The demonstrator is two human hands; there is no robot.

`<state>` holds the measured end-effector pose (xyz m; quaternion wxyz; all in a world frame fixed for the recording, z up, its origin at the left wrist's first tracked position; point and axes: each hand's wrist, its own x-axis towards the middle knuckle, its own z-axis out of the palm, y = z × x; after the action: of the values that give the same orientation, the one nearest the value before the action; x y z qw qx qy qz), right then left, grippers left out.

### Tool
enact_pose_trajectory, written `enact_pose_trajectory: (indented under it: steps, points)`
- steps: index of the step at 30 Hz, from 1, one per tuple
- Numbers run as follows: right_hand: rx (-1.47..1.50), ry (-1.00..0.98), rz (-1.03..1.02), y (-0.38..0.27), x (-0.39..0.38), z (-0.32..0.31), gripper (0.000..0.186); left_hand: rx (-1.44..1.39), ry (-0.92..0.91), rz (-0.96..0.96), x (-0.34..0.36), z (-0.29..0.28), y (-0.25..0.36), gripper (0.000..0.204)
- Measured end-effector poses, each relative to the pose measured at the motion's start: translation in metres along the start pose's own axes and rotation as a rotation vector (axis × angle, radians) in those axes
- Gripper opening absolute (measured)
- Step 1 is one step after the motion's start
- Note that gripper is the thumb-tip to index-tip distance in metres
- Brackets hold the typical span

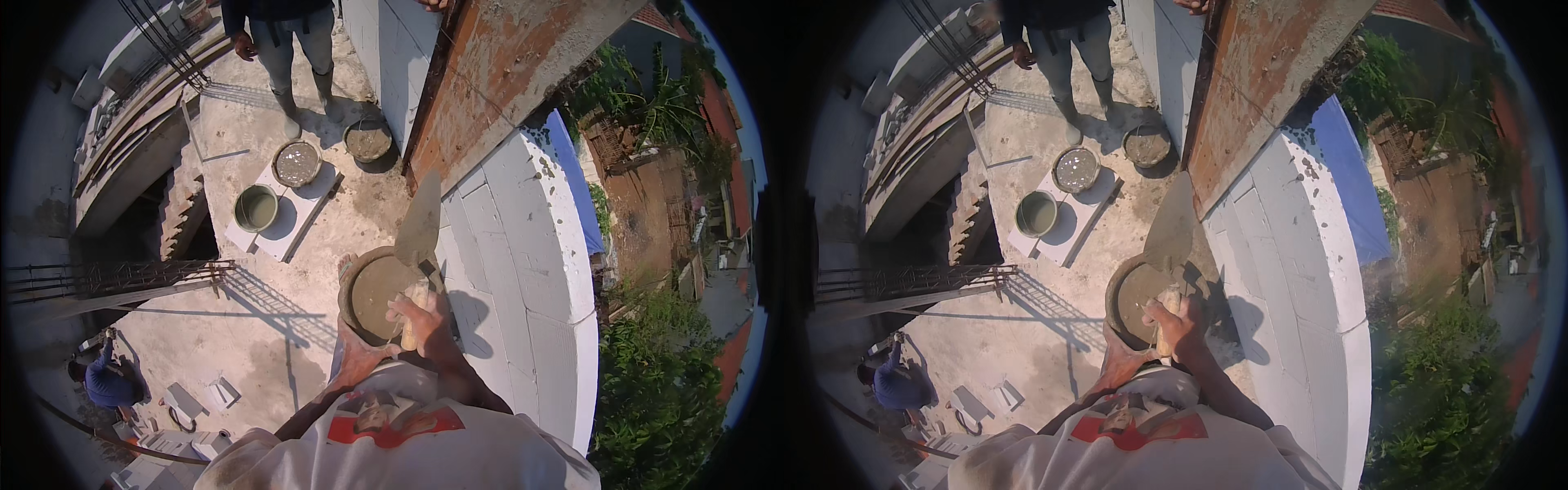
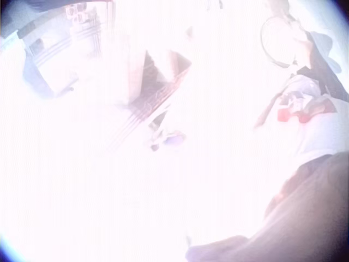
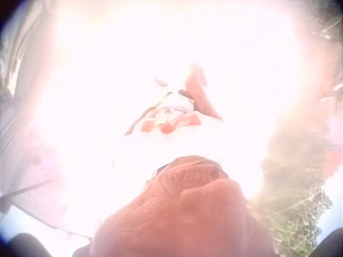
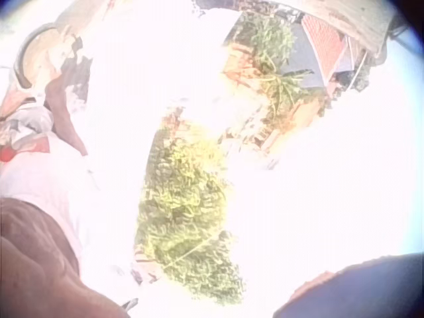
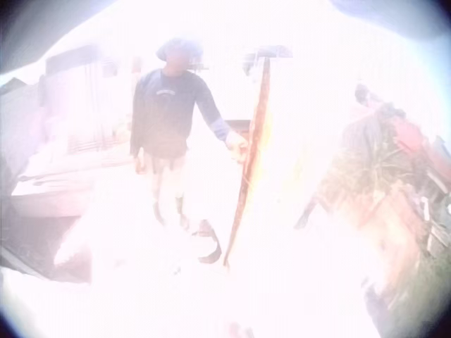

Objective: The person scoops wet cement from a bucket using a trowel and applies it to a vertical wall surface. They repeatedly smooth the cement on the wall and scrape excess material back into the bucket. The task involves continuous manual application and smoothing of the plaster.

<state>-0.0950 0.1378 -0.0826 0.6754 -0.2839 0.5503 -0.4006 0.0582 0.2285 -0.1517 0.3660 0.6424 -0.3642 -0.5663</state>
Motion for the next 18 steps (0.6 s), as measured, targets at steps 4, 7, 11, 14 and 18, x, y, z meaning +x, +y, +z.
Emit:
enact_pose_trajectory:
  steps: [4,7,11,14,18]
  points:
    - [0.061,-0.066,0.019,-0.009,-0.017,-0.028,0.023,0.131,0.086,0.032,-0.018,0.028,0.010,0.112]
    - [0.162,-0.075,0.008,-0.017,-0.017,-0.032,0.024,0.183,0.134,0.024,-0.018,0.042,0.013,0.100]
    - [0.081,-0.129,-0.019,-0.009,-0.014,-0.043,0.028,0.230,0.149,-0.039,-0.022,0.047,0.014,0.096]
    - [0.211,-0.218,-0.001,-0.011,0.001,-0.041,0.029,0.166,0.161,-0.144,-0.012,0.042,0.017,0.077]
    - [-0.484,-0.148,-0.191,-0.028,0.020,-0.075,0.026,0.040,0.149,-0.243,0.010,0.034,0.008,0.049]
